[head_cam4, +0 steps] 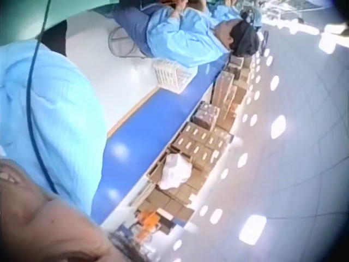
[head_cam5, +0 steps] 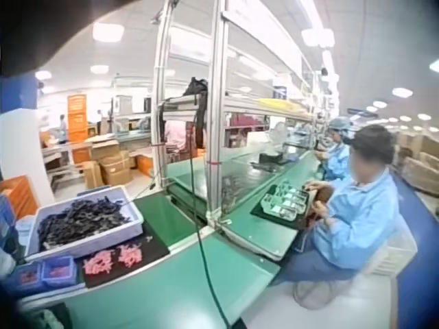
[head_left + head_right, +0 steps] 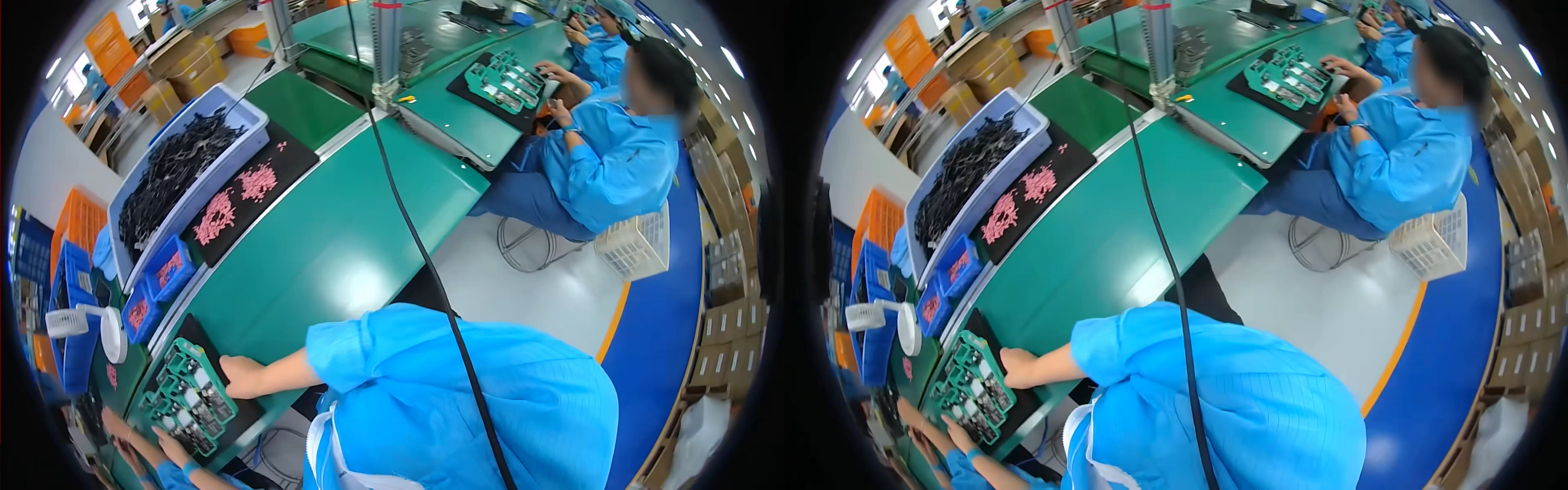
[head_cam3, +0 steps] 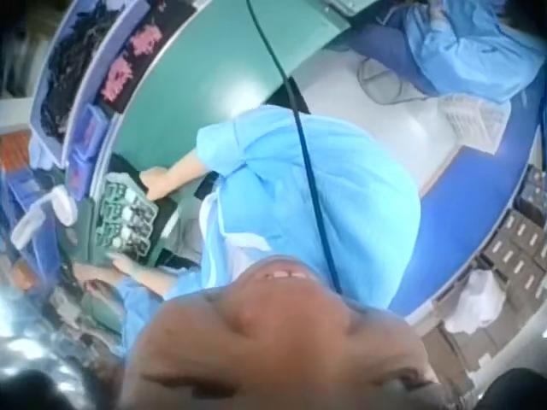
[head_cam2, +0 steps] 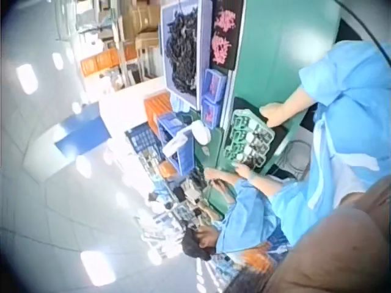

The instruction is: Assembling small electronic components onto circuit boards on a factory production line.

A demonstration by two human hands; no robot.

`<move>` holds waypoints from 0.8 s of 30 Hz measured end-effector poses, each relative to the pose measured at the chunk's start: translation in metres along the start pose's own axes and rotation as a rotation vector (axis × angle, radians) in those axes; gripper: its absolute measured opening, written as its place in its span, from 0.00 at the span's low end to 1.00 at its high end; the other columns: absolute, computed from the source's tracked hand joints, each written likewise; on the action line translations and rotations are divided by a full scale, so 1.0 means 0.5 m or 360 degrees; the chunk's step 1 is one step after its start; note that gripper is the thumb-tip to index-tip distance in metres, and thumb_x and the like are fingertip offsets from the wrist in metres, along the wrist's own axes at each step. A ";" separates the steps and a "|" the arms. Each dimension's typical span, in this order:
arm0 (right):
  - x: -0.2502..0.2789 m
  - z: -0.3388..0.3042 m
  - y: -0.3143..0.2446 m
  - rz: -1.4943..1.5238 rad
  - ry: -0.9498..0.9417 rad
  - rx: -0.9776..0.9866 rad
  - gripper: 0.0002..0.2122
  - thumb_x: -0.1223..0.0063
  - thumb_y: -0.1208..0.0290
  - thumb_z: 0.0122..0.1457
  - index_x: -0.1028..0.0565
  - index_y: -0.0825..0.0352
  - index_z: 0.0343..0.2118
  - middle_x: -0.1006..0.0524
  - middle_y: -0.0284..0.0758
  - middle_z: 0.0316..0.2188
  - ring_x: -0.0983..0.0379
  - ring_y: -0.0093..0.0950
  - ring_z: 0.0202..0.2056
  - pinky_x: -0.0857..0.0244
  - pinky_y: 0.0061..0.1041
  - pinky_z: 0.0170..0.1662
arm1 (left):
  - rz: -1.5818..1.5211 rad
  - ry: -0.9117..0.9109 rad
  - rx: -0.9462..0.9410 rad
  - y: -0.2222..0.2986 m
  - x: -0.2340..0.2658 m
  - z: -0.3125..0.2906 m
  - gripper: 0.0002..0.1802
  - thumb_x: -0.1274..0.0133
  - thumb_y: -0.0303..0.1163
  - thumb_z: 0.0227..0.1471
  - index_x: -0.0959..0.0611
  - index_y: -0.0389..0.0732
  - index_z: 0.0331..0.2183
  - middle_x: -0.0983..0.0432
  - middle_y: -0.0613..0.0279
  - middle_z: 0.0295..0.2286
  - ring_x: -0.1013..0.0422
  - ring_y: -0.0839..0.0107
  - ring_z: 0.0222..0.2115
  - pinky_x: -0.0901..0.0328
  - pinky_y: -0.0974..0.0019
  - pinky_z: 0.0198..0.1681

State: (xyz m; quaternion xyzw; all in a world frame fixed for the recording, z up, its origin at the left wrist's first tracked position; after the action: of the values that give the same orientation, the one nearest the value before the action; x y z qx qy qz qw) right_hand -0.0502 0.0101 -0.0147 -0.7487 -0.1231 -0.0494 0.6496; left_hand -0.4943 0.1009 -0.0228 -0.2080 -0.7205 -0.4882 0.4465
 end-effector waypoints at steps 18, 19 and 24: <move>0.611 -0.026 0.106 0.0563 0.0587 0.0202 0.10 0.50 0.69 0.60 0.25 0.70 0.39 0.24 0.30 0.35 0.31 0.19 0.40 0.39 0.19 0.46 | -0.2081 -0.1546 0.0646 0.352 -0.352 -0.883 0.21 0.52 0.30 0.56 0.30 0.24 0.47 0.25 0.41 0.39 0.24 0.54 0.36 0.25 0.62 0.37; 0.613 -0.002 0.108 0.0584 0.0626 0.0235 0.10 0.50 0.69 0.60 0.25 0.70 0.39 0.24 0.30 0.35 0.31 0.18 0.39 0.39 0.18 0.45 | -0.2098 -0.1643 0.0746 0.361 -0.368 -0.906 0.22 0.51 0.31 0.56 0.30 0.24 0.47 0.25 0.42 0.39 0.25 0.54 0.39 0.27 0.60 0.40; 0.598 0.038 0.094 0.0319 0.0891 0.0380 0.09 0.47 0.68 0.57 0.23 0.69 0.34 0.26 0.25 0.23 0.36 0.13 0.24 0.42 0.18 0.27 | -0.2111 -0.2071 0.1107 0.420 -0.439 -1.000 0.22 0.53 0.31 0.58 0.32 0.26 0.50 0.31 0.43 0.47 0.32 0.57 0.48 0.36 0.59 0.52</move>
State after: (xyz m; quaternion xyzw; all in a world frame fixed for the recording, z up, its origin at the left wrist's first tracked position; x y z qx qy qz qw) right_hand 0.2484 0.0590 0.0072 -0.6329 0.1298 -0.1744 0.7431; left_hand -0.0068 -0.2220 -0.0376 0.1524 -0.8989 -0.1913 -0.3636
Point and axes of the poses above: each hand's wrist, its own z-axis towards the middle knuckle, its own x-axis out of the back of the hand, y = z × x, the point moved 9 cm from there along z, towards the middle knuckle
